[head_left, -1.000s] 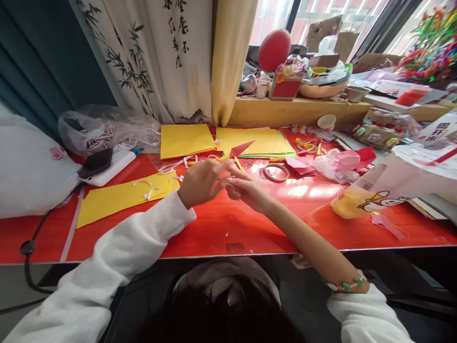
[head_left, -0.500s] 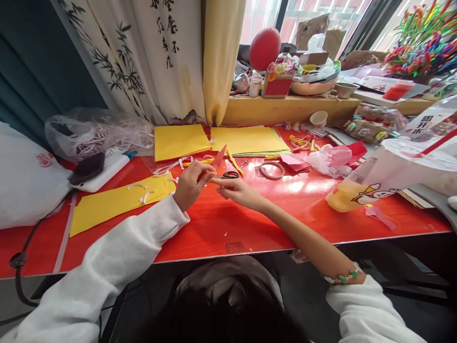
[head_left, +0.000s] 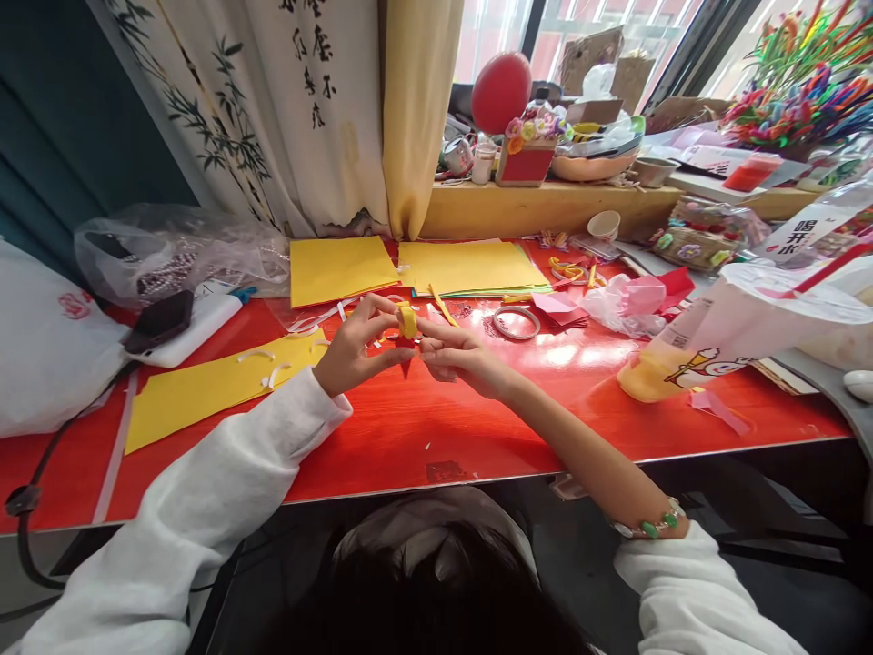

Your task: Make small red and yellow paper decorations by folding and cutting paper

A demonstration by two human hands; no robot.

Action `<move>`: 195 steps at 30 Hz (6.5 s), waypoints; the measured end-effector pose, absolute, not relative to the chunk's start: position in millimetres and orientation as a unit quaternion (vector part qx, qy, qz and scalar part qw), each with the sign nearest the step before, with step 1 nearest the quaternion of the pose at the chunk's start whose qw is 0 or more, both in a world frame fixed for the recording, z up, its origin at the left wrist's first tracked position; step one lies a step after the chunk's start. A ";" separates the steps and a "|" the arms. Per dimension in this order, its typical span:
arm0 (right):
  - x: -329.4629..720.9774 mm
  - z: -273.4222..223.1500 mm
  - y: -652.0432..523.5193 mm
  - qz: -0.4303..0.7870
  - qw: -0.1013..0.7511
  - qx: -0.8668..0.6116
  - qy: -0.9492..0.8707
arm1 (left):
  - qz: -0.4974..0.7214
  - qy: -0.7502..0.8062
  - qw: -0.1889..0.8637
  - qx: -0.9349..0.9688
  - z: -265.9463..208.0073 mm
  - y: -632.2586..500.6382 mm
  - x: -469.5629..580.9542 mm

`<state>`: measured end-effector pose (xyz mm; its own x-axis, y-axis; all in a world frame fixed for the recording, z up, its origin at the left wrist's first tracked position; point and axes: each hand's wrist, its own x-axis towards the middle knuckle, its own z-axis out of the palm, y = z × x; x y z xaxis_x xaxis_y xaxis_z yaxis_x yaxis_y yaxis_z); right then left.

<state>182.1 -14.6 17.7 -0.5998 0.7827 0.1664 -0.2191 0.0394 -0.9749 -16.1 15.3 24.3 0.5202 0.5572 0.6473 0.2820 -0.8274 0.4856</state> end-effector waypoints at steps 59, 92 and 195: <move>192.3 11.3 -2.5 0.623 0.351 -0.253 -0.652 | 0.256 0.364 0.569 0.691 44.6 15.7 -31.3; 184.7 3.7 -8.1 0.578 0.307 -0.260 -0.710 | 0.289 0.365 0.517 0.718 40.3 17.2 -25.6; 172.9 -9.8 -0.9 0.335 0.434 -0.404 -0.733 | 0.400 0.316 0.469 0.722 -7.1 16.3 -0.4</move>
<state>172.9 -0.9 -9.8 -0.2976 0.8822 0.3649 0.3021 0.4496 -0.8406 -0.4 16.3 -7.1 0.4811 0.8306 0.2803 0.0812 -0.3606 0.9292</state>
